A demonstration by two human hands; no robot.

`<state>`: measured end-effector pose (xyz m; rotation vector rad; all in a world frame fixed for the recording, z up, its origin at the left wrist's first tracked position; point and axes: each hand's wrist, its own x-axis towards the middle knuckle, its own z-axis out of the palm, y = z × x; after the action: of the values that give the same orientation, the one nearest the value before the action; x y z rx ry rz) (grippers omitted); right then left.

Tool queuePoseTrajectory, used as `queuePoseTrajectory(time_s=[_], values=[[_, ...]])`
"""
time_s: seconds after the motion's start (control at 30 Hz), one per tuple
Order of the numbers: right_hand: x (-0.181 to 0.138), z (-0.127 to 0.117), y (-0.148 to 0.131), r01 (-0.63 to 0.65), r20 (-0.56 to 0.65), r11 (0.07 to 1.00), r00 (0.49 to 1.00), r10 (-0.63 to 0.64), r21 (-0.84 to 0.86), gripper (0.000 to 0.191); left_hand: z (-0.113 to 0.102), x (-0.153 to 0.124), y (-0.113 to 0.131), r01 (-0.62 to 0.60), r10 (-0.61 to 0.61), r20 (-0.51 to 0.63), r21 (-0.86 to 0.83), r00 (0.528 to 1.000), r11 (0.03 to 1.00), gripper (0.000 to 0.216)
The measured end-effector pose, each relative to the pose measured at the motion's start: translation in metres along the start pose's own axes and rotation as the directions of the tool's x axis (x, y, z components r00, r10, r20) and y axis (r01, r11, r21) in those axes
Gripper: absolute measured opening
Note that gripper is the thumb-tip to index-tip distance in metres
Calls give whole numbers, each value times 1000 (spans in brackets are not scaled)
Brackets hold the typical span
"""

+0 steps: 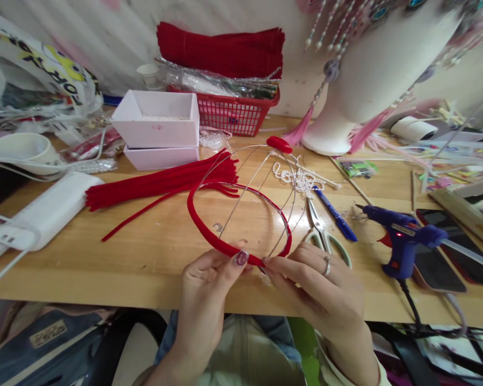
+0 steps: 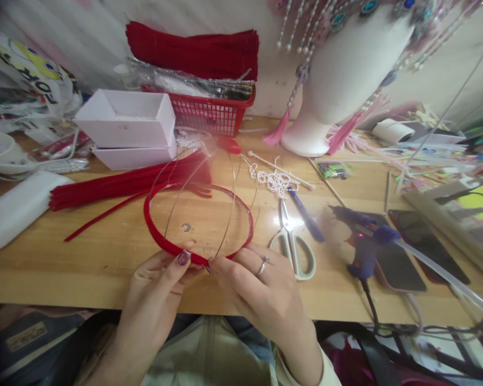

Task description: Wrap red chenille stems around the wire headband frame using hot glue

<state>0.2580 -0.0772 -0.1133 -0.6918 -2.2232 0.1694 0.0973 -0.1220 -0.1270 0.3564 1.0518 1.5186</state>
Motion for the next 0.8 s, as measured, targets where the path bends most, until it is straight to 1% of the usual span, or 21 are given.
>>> queuePoseTrajectory(time_s=[0.1, 0.3, 0.5, 0.67, 0.8], values=[[0, 1, 0, 0, -4, 1000, 1000, 0, -7, 20, 2, -1, 0, 0, 0, 7, -15, 1000, 1000, 16], [-4, 1, -2, -26, -65, 1000, 998, 27, 16, 27, 0, 1, -4, 3, -3, 10, 25, 1000, 1000, 16], [-4, 2, -2, 19, -54, 1000, 998, -19, 13, 28, -3, 0, -4, 9, -9, 6, 54, 1000, 999, 16], [-5, 2, -1, 10, -72, 1000, 997, -11, -6, 31, -2, 0, -4, -5, 5, -18, 15, 1000, 1000, 14], [-8, 3, -1, 14, -87, 1000, 996, -12, 19, 33, 2, 0, -3, 2, -1, 20, -27, 1000, 1000, 11]])
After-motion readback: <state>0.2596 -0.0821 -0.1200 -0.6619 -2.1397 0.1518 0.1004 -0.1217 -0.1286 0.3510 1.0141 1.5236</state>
